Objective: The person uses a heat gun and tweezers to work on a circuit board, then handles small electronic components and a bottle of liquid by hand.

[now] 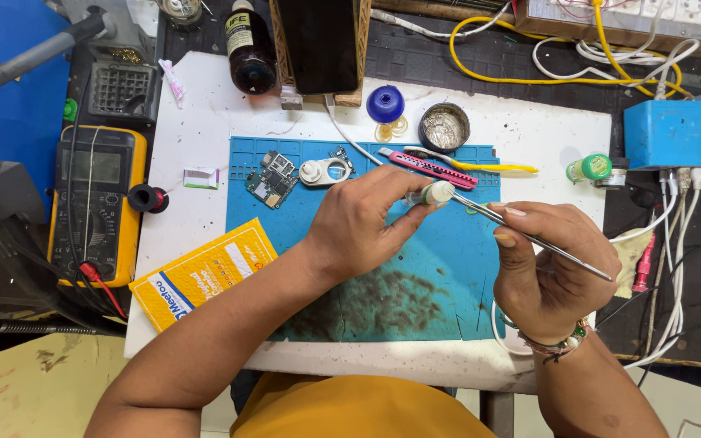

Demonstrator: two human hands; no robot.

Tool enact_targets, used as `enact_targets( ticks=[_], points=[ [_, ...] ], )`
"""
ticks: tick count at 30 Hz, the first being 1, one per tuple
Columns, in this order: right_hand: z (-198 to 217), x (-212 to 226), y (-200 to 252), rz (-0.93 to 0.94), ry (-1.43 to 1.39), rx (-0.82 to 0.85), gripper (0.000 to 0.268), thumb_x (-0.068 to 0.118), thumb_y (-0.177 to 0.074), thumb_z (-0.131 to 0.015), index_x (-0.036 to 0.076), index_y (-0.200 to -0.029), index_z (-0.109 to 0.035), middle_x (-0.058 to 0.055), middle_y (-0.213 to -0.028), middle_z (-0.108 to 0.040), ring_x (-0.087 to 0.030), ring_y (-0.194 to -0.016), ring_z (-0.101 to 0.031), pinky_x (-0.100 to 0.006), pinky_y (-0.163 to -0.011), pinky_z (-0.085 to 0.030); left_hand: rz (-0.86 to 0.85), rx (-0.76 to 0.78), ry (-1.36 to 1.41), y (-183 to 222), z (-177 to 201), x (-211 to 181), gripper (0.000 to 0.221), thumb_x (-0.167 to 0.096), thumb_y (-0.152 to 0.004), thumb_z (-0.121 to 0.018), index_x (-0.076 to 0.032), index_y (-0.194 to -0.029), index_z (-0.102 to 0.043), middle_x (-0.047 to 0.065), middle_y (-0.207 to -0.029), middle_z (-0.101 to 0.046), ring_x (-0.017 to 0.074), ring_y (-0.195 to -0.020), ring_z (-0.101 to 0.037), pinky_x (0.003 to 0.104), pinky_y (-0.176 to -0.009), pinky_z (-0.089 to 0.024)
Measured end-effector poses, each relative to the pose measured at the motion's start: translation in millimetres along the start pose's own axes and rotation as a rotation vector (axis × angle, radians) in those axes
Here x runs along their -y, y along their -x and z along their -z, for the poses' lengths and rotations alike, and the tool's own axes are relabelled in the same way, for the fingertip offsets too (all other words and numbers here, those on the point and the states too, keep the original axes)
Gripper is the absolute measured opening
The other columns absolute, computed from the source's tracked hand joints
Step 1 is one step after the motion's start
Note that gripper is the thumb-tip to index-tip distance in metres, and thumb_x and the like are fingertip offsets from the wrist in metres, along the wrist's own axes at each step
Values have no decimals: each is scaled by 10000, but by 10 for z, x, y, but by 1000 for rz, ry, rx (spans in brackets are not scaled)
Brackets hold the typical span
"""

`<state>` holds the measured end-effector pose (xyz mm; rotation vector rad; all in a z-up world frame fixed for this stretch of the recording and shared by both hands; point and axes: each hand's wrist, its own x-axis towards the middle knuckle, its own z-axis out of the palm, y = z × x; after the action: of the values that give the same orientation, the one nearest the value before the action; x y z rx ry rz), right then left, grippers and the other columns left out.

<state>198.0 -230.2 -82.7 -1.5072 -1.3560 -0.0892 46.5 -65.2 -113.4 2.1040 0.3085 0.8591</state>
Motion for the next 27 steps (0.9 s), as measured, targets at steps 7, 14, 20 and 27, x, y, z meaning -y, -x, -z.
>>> enact_targets(
  ticks=[7, 14, 20, 27],
  points=[
    [-3, -4, 4, -3, 4, -10, 168, 137, -1058, -769, 14, -1128, -679, -139, -994, -753, -185, -860, -731, -236, -768, -539, -6, 3, 1, 2, 0, 6, 196, -159, -951, -765, -73, -1108, -684, 89, -1023, -728, 265, -906, -734, 356, -766, -593],
    [-1, 5, 13, -4, 18, -8, 172, 140, -1060, -775, 12, -1129, -684, -143, -996, -756, -184, -859, -732, -231, -763, -537, -22, 2, -9, -3, 8, -5, 198, -153, -948, -766, -72, -1109, -684, 96, -1025, -725, 278, -906, -730, 361, -761, -590],
    [0, 14, 13, 3, 28, -6, 164, 124, -1056, -771, 8, -1131, -682, -146, -995, -758, -183, -847, -731, -224, -742, -533, -16, 11, -3, -8, 14, -9, 200, -147, -947, -765, -73, -1113, -681, 95, -1019, -722, 271, -894, -732, 357, -746, -593],
    [3, 30, 10, 34, 59, 0, 158, 94, -1054, -776, 0, -1138, -681, -152, -997, -759, -193, -842, -732, -229, -731, -536, -10, 5, -11, -4, 12, -13, 206, -141, -935, -769, -78, -1111, -683, 96, -1012, -720, 283, -886, -727, 367, -736, -587]
  ],
)
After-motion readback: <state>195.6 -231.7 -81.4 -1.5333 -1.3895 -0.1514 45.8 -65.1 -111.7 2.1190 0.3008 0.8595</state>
